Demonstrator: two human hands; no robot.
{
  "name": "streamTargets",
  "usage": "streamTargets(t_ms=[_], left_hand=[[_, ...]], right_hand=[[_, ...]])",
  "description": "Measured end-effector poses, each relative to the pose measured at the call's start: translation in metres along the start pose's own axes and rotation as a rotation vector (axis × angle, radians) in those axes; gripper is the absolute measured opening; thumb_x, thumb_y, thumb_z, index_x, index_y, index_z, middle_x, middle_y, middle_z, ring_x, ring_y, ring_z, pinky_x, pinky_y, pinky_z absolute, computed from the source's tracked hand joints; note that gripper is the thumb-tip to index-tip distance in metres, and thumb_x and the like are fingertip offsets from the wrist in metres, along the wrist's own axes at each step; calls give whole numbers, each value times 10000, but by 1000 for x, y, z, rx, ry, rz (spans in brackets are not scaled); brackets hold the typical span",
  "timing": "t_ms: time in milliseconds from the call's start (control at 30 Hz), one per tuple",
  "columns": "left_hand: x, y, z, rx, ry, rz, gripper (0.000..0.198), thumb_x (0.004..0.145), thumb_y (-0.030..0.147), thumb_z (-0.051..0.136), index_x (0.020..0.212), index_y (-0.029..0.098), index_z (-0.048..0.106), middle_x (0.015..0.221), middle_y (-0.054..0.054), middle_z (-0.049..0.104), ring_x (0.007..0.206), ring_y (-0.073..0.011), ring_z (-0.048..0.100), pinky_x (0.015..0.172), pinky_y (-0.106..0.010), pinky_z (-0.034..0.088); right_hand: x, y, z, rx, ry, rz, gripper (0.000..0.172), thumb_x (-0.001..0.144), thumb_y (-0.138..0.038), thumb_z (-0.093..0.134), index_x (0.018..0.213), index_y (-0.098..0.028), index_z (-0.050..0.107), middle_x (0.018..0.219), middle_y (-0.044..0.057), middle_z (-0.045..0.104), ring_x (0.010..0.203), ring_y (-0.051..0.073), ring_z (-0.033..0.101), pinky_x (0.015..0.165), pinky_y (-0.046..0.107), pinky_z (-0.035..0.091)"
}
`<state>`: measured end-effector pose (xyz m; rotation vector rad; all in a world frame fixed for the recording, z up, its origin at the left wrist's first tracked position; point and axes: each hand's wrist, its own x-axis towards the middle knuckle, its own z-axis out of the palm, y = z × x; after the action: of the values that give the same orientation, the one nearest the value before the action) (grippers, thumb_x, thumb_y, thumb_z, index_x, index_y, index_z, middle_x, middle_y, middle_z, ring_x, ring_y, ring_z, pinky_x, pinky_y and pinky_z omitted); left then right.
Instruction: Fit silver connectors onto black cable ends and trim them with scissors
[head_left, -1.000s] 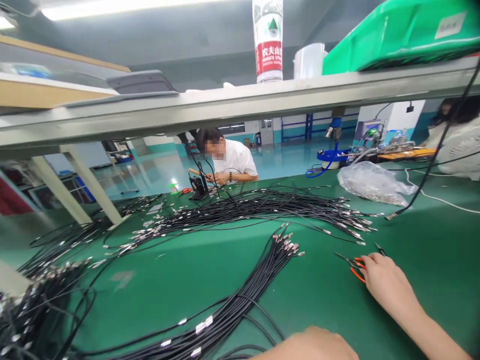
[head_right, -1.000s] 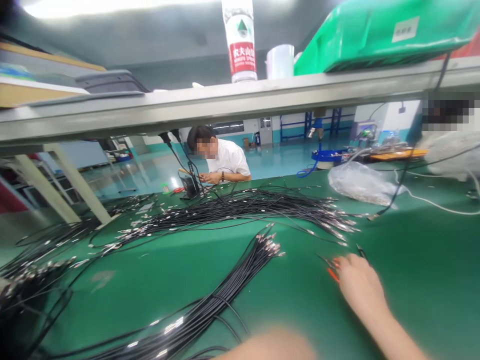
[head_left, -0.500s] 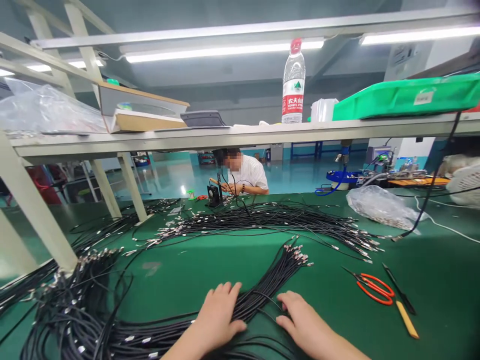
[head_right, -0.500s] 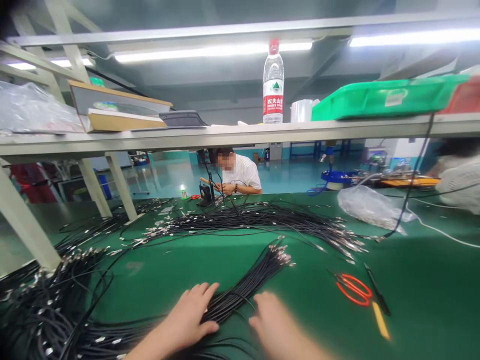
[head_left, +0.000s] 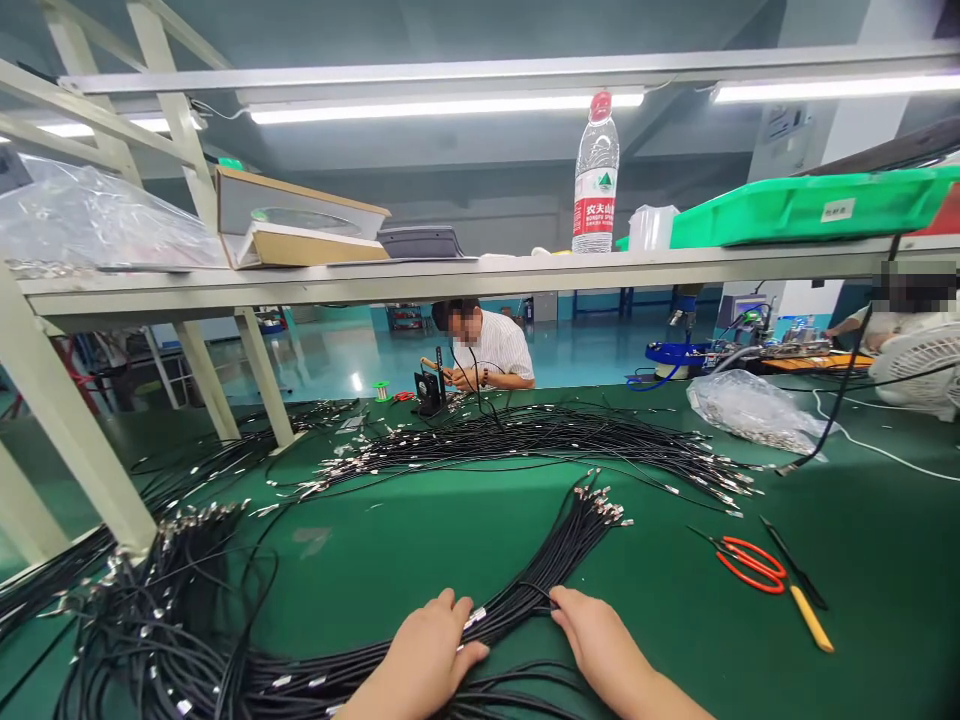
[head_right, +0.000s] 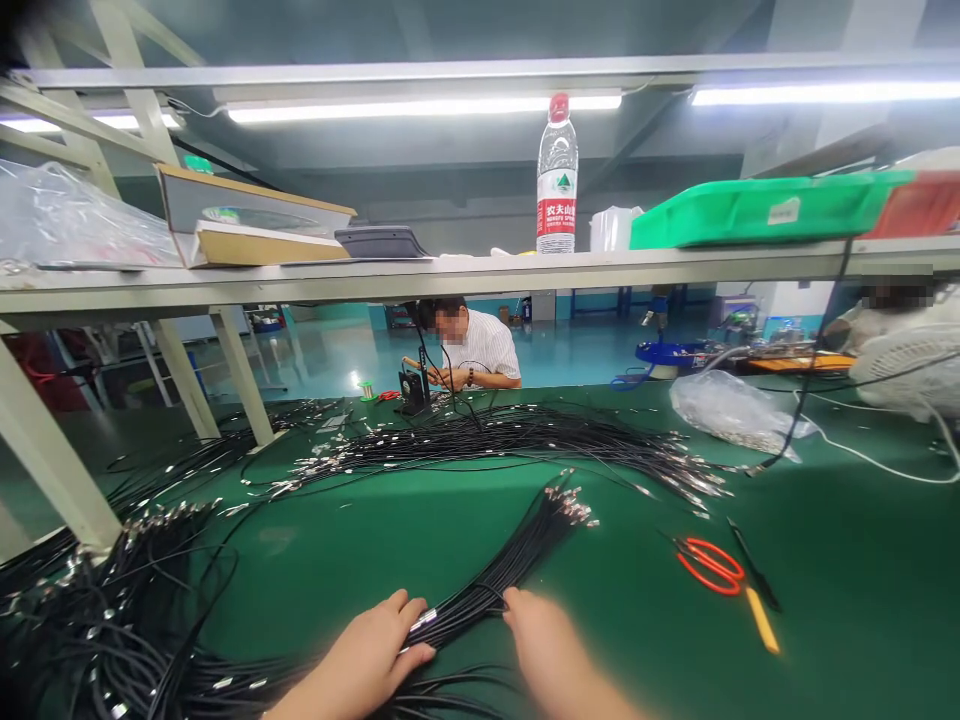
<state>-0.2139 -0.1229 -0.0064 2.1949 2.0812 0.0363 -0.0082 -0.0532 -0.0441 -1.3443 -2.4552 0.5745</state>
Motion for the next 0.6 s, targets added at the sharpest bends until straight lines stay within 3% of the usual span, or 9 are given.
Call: streamTargets(t_ms=[100,200,333,433,533,600], left_hand=[[9,0,-1,63,70,-1,215,817,270,452,927,170,608,925,-88,597,856,-243,556,761,-337,389],[17,-4,1,107,160,-14,222,843,296,441,909,157,601,931,-96,585,882,-247,529,777,-349,367],[24,-21,4,37,100,123,359,792,493,488,917,173,592,920,-78,584,875,-240,520,745,-326,389],[23,-33,3,-104,65,220,431,761,574,472,935,198,590,907,-51,577,859,-216,527,725,-294,409],[21,-34,0,-162,77,214,442,785,564,439,1025,220,577,971,-56,571,904,-220,527,780,-312,407],[26,-29,-3,-190,88,194,458,825,538,378,1120,227,539,1026,-67,567,946,-221,526,828,-327,395]], right_hand=[[-7,4,-4,88,23,-121,255,869,-132,354,859,-182,604,854,35,667,773,157,616,681,207,418],[-17,8,-6,108,20,-259,260,875,-170,347,800,-174,597,787,35,656,712,160,597,640,218,409],[-27,19,7,-21,-21,-400,222,863,-185,387,771,-191,588,712,16,630,638,143,567,576,211,378],[-26,33,31,-126,113,-390,199,861,-217,431,718,-205,569,698,11,589,642,138,539,574,215,368],[-20,42,54,-244,303,-345,106,810,-279,527,748,-215,583,794,33,597,704,170,540,588,243,388],[-19,43,61,-310,366,-358,204,736,-375,613,858,-212,597,851,56,616,726,208,554,582,275,416]])
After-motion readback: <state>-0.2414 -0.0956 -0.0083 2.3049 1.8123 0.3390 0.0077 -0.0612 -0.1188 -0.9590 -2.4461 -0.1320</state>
